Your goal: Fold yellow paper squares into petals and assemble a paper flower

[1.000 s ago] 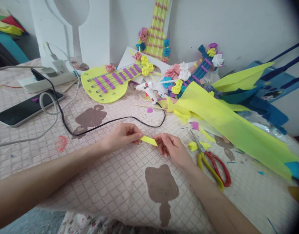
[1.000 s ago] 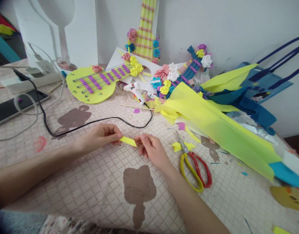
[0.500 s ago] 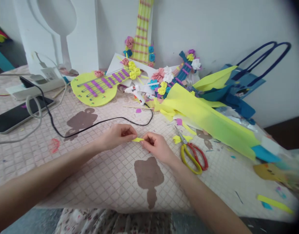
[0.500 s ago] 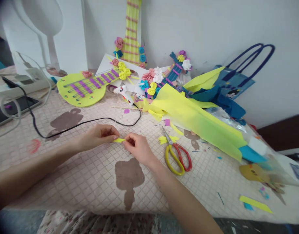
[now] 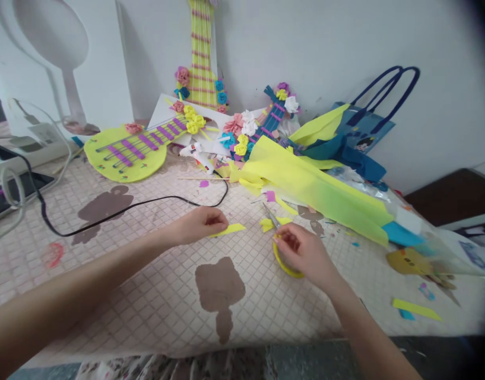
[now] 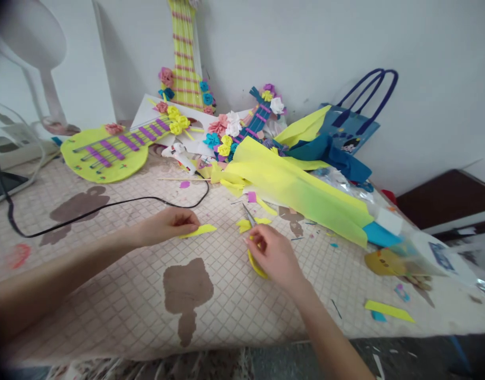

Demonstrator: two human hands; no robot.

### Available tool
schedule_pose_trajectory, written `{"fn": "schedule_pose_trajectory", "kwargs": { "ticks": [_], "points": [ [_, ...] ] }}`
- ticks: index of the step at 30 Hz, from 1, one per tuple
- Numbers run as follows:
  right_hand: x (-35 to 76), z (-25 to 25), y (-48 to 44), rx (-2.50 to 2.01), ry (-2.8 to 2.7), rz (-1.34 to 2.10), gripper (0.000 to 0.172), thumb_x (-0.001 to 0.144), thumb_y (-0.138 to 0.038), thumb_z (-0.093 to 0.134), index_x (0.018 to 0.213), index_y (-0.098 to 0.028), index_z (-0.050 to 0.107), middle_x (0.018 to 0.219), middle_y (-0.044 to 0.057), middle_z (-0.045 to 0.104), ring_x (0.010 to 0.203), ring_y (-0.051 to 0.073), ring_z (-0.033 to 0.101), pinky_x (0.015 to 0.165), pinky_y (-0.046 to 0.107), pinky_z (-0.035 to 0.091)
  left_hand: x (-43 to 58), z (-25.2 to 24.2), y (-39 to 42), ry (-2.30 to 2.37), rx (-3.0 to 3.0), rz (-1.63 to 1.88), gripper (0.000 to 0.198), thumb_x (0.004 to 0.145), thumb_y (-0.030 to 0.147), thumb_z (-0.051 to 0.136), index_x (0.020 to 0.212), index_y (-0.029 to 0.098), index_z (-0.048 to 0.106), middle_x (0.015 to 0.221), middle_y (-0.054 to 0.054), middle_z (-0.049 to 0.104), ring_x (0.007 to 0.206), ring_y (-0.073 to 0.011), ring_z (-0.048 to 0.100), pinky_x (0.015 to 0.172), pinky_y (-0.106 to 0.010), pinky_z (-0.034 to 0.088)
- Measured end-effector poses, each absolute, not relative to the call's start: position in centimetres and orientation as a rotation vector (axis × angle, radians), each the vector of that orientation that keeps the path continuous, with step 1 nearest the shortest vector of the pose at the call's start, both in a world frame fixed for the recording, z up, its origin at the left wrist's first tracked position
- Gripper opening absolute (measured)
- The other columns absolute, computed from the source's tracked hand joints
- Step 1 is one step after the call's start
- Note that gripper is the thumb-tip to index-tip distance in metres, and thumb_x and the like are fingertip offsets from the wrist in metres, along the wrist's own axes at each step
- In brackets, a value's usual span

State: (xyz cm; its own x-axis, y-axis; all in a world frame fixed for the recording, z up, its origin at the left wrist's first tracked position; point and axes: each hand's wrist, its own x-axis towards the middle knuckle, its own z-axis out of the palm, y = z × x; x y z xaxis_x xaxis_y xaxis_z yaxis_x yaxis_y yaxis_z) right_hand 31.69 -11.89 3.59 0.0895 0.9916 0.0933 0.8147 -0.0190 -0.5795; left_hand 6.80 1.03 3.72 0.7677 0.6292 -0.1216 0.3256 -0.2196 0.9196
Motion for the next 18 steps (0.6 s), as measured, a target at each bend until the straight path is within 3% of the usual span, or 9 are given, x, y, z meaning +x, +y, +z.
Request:
{"fn": "schedule_pose_trajectory", "kwargs": {
  "ticks": [5,9,15,18],
  "points": [
    [35.2,2.3,-13.2,-2.112,-1.886,0.306,0.03,0.078,-0.034,0.06,0.104,-0.021,0.051,0.093,0.007,0.059,0.074,0.02,0.058,0.063,0.032,0.044,13.9,4.0,1.9,0.622,1.82,0.369,0.023,0.082,0.032,0.052,0.078,0.012,0.062,0.064,-0.001,0.058,0.057,-0.0097,0.05,0.054,-0.021,0.04],
    [34.6,2.1,-13.2,-2.179,-1.862,0.318,0.035,0.078,-0.034,0.057,0.108,-0.021,0.046,0.099,0.01,0.06,0.079,0.023,0.061,0.065,0.033,0.045,18.6,3.5,2.3,0.704,2.07,0.351,0.017,0.078,0.024,0.054,0.075,0.012,0.065,0.064,0.0,0.06,0.06,-0.0107,0.051,0.055,-0.021,0.038],
    [35.4,2.4,-13.2,-2.167,-1.692,0.338,0.036,0.076,-0.034,0.057,0.109,-0.022,0.046,0.078,0.002,0.06,0.065,0.018,0.059,0.058,0.029,0.044,20.0,2.0,2.5,0.833,2.172,0.322,0.014,0.076,0.017,0.053,0.071,0.012,0.065,0.063,0.001,0.061,0.063,-0.0114,0.054,0.058,-0.02,0.039],
    [37.3,2.5,-13.5,-2.183,-1.66,0.189,0.038,0.076,-0.036,0.058,0.11,-0.022,0.048,0.081,0.003,0.061,0.066,0.019,0.059,0.059,0.029,0.044,20.2,1.9,2.1,0.86,2.231,0.321,0.013,0.077,0.015,0.053,0.071,0.012,0.064,0.067,-0.001,0.063,0.065,-0.0128,0.056,0.062,-0.022,0.042]
  ]
}}
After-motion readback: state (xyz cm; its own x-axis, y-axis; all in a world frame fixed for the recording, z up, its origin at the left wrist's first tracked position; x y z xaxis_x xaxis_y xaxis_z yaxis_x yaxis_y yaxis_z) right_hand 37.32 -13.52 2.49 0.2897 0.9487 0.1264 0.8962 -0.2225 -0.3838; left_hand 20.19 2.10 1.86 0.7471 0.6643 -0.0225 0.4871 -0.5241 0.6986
